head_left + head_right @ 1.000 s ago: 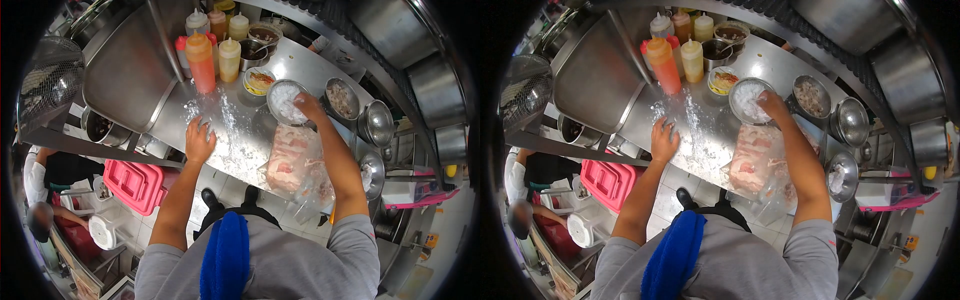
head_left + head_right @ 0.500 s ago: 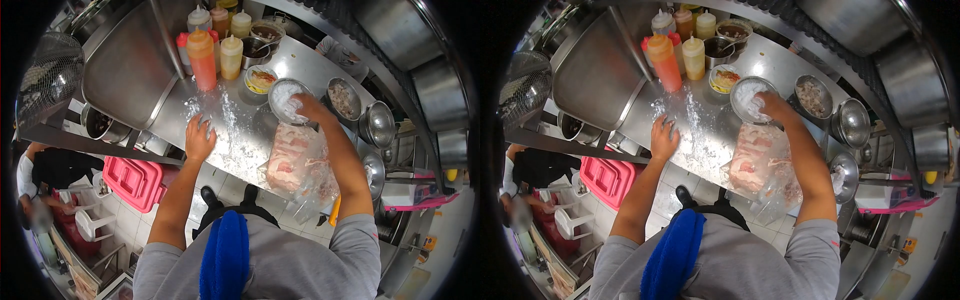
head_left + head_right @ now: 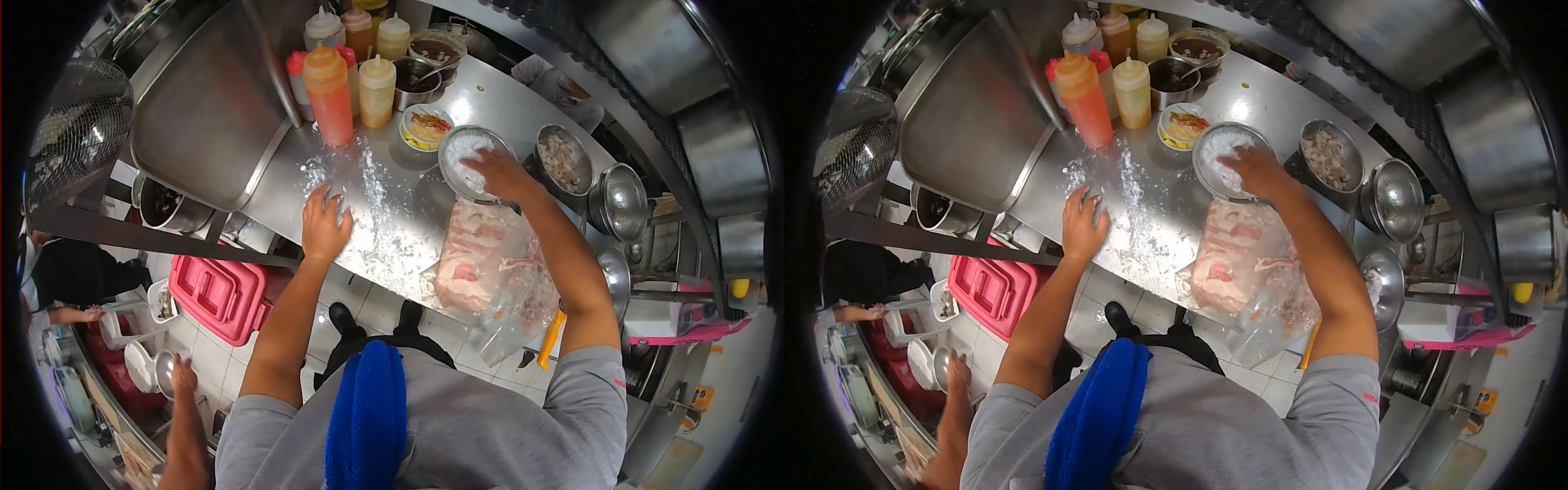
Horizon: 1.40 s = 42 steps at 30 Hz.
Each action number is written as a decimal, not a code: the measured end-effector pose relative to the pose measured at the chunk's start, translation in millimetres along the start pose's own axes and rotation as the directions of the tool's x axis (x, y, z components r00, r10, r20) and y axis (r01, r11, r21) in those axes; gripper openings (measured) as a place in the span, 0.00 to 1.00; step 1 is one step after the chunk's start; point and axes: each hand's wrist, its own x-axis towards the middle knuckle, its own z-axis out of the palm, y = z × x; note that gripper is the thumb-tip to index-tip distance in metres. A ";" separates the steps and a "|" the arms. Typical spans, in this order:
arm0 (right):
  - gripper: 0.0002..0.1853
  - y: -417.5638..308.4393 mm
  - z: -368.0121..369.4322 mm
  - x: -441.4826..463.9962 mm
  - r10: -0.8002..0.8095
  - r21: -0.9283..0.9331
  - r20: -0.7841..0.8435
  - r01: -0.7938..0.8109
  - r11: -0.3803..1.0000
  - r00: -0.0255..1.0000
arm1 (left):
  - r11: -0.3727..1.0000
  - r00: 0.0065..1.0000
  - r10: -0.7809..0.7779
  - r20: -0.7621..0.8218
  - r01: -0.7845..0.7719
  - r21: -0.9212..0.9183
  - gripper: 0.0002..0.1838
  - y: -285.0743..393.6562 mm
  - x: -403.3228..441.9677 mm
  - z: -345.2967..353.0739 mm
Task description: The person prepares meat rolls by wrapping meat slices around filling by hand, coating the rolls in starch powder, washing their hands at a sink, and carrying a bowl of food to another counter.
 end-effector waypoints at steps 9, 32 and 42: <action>0.28 0.4 -14.5 -1.4 0.181 0.431 0.099 -0.206 0.879 0.978 | 0.999 0.997 -0.040 -0.071 0.038 -0.031 0.17 1.9 -0.7 0.5; 0.19 -4.9 -14.6 -34.5 0.531 0.731 -0.287 -0.176 0.660 0.798 | -0.541 0.635 -0.071 0.769 0.623 -0.565 0.30 198.9 127.7 114.9; 0.13 -5.1 -8.5 -28.7 0.523 0.736 -0.368 -0.103 0.669 0.769 | -0.566 0.677 -0.093 0.730 0.568 -0.598 0.32 207.4 120.7 110.1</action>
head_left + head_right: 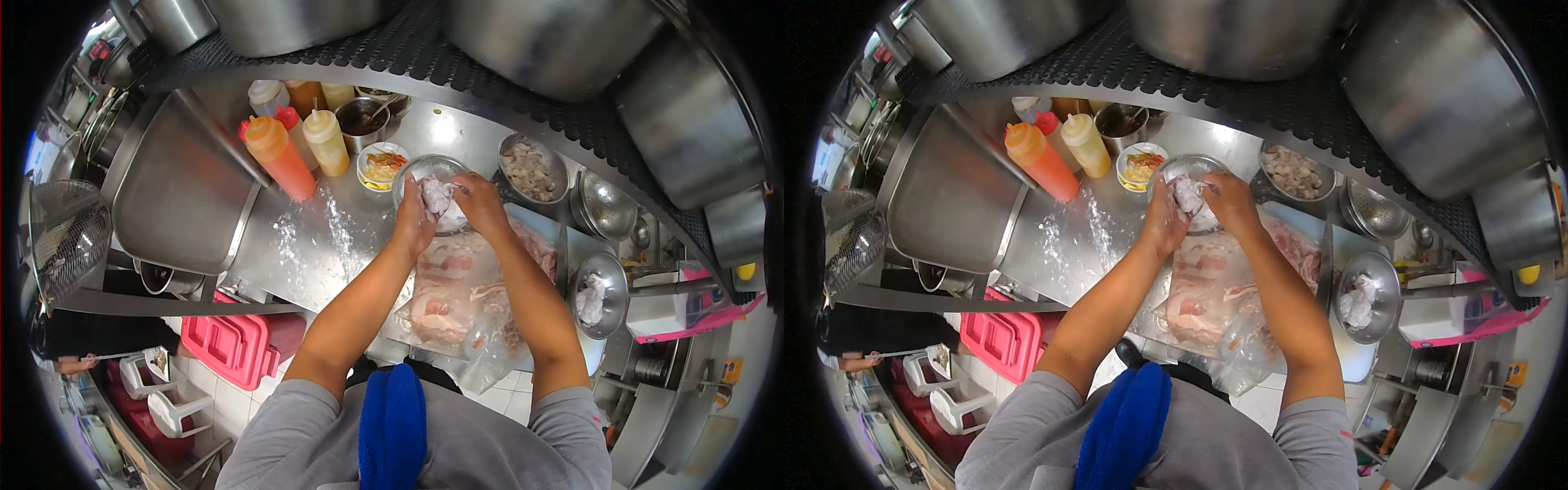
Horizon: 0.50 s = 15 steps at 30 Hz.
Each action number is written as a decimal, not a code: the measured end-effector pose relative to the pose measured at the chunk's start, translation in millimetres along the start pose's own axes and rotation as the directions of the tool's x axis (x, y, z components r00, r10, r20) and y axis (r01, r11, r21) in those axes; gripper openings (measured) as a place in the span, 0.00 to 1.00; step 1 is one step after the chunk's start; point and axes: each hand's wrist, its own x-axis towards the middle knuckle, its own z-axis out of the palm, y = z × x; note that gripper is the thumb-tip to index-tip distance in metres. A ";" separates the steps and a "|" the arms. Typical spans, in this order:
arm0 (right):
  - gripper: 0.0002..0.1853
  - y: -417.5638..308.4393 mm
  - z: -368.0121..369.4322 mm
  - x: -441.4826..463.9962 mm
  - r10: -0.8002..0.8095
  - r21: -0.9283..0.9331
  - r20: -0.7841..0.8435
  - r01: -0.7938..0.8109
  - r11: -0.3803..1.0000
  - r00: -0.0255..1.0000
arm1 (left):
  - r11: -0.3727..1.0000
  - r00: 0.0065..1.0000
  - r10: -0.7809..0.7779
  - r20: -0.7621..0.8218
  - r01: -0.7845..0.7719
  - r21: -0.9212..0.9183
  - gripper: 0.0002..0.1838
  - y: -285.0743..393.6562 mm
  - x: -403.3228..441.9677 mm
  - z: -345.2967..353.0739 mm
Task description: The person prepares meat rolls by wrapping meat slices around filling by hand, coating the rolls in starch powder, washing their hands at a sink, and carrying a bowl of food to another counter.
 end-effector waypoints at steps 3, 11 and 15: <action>0.12 4.5 -0.5 3.1 0.063 0.065 0.006 -0.063 0.996 0.998 | 1.000 1.000 0.009 0.015 -0.009 0.002 0.34 2.6 0.5 0.4; 0.14 -10.7 2.5 -2.0 0.158 0.043 0.054 -0.160 0.986 0.986 | 0.998 0.999 0.034 0.005 -0.034 0.048 0.38 3.7 2.6 0.5; 0.15 -22.1 -3.6 -4.5 0.047 -0.001 0.096 -0.047 0.999 0.994 | 0.999 0.998 0.002 -0.055 0.001 0.050 0.39 6.7 2.4 3.3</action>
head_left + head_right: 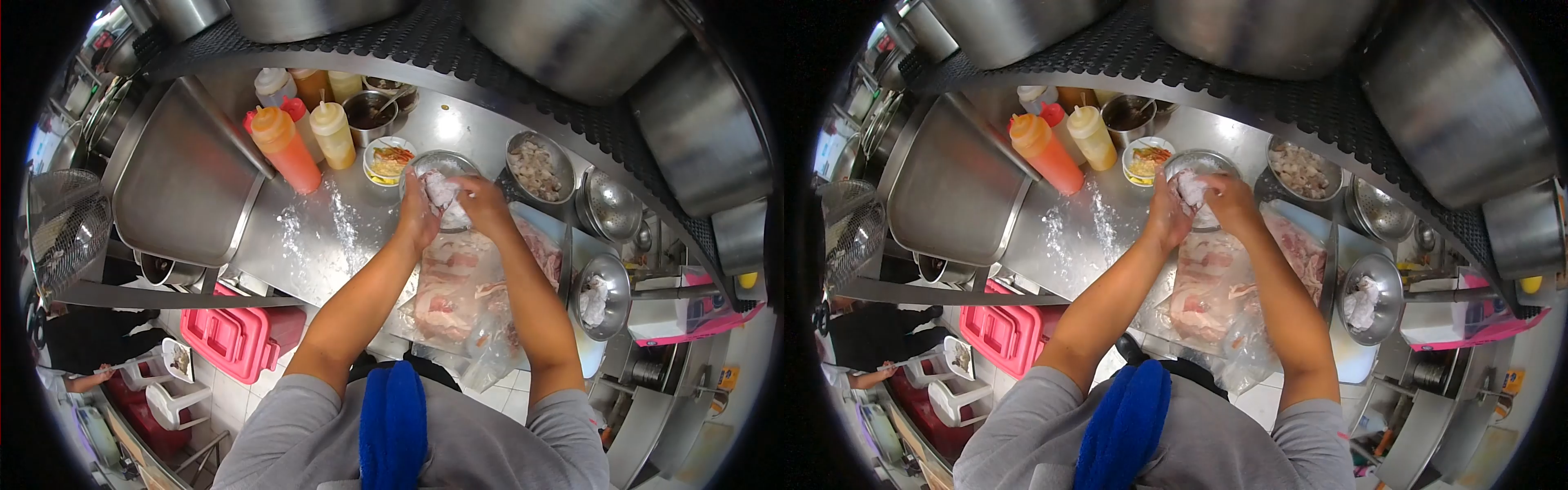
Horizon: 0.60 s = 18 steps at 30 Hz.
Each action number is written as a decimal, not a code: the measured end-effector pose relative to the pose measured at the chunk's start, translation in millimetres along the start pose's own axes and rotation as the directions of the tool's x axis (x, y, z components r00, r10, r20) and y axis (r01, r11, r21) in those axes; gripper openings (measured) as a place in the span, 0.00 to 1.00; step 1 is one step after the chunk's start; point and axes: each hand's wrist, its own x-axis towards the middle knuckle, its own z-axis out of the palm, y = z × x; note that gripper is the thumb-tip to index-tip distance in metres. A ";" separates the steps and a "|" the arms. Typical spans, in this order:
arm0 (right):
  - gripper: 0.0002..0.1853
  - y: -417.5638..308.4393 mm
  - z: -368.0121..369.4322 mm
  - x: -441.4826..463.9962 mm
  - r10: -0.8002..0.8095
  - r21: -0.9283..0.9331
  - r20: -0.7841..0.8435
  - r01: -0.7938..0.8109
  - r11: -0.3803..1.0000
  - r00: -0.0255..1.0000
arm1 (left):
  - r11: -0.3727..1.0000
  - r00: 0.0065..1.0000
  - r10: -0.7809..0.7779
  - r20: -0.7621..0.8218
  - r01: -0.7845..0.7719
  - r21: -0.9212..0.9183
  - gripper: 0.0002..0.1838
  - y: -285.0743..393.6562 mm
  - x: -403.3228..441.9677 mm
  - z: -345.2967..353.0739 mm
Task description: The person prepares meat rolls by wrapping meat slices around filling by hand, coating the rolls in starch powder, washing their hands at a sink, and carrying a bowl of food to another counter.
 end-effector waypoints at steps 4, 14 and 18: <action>0.17 17.0 1.5 0.2 -0.040 -0.056 -0.103 0.034 0.998 0.994 | 0.998 1.000 -0.015 0.024 0.016 -0.056 0.40 5.1 -2.6 4.0; 0.17 6.4 15.8 -8.1 -0.157 -0.159 -0.206 0.126 0.979 0.966 | 0.995 0.999 -0.028 -0.015 0.027 -0.095 0.31 8.3 -12.9 11.6; 0.16 8.8 13.9 -0.8 0.020 -0.033 -0.129 -0.024 0.999 0.991 | 1.000 0.998 0.028 0.059 -0.028 -0.015 0.22 3.1 -14.7 4.8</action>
